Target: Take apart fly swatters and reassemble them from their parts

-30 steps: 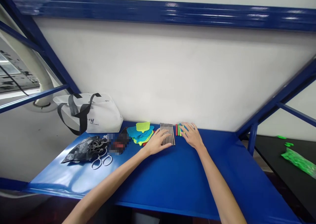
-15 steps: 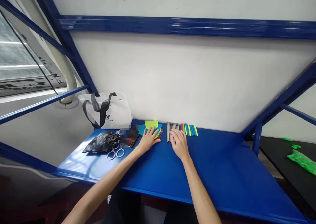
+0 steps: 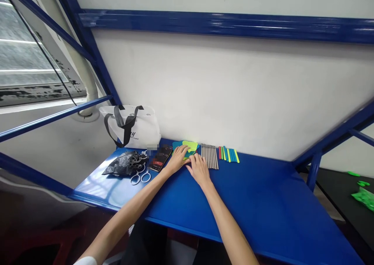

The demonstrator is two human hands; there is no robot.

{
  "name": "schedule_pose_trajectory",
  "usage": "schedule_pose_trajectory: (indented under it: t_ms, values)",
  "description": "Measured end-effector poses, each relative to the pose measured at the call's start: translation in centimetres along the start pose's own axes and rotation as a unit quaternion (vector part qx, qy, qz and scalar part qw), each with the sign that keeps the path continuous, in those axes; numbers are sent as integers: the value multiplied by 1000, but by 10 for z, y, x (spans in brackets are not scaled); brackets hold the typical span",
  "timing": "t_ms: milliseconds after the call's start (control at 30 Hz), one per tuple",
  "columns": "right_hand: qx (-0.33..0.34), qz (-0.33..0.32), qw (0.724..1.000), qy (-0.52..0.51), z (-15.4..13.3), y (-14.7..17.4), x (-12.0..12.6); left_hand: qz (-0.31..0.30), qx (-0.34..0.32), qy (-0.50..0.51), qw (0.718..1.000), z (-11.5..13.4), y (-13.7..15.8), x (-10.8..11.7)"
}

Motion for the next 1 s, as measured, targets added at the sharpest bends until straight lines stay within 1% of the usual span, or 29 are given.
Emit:
schedule_pose_trajectory:
  t_ms: [100, 133, 200, 300, 367, 433, 500, 600, 667, 733, 833, 900, 1000]
  values:
    - [-12, 5, 1000, 9, -2, -23, -8, 20, 12, -11, 1000, -1, 6, 16]
    - [-12, 0, 1000, 16, 0, -30, -10, 23, 25, -24, 999, -2, 8, 21]
    - [-9, -18, 999, 29, 4, -41, -15, 27, 78, -58, 995, -8, 12, 30]
    - [-11, -47, 998, 36, 13, -49, -22, 1, 174, -84, 981, -21, 16, 34]
    - [-18, -58, 998, 36, 15, -50, -25, -32, 196, -73, 977, -27, 16, 28]
    - [-29, -60, 997, 40, 15, -50, -23, -51, 177, -52, 982, -29, 15, 21]
    - [-36, -55, 997, 40, 13, -46, -15, -47, 143, -27, 988, -30, 14, 15]
    - [-40, -22, 999, 18, 14, -31, 8, -26, 115, 4, 993, -31, 11, 10]
    - [-50, 9, 999, -8, 21, -15, 26, -12, 108, 16, 994, -31, 10, 7]
    - [-67, 37, 996, -35, 34, 4, 40, -3, 103, 22, 994, -30, 9, 6]
    - [-108, 64, 990, -67, 60, 28, 52, 15, 99, 13, 995, -26, 10, 8]
    - [-143, 84, 983, -72, 79, 37, 56, 37, 94, -17, 995, -24, 11, 13]
    - [-200, 120, 971, -52, 109, 46, 64, 62, 87, -68, 992, -22, 12, 17]
Point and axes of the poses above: each hand's wrist, its own y-axis away from the middle knuckle, its own x-axis out of the back of the hand, z = x × y, the point moved 7 cm from there along -y, towards the middle knuckle
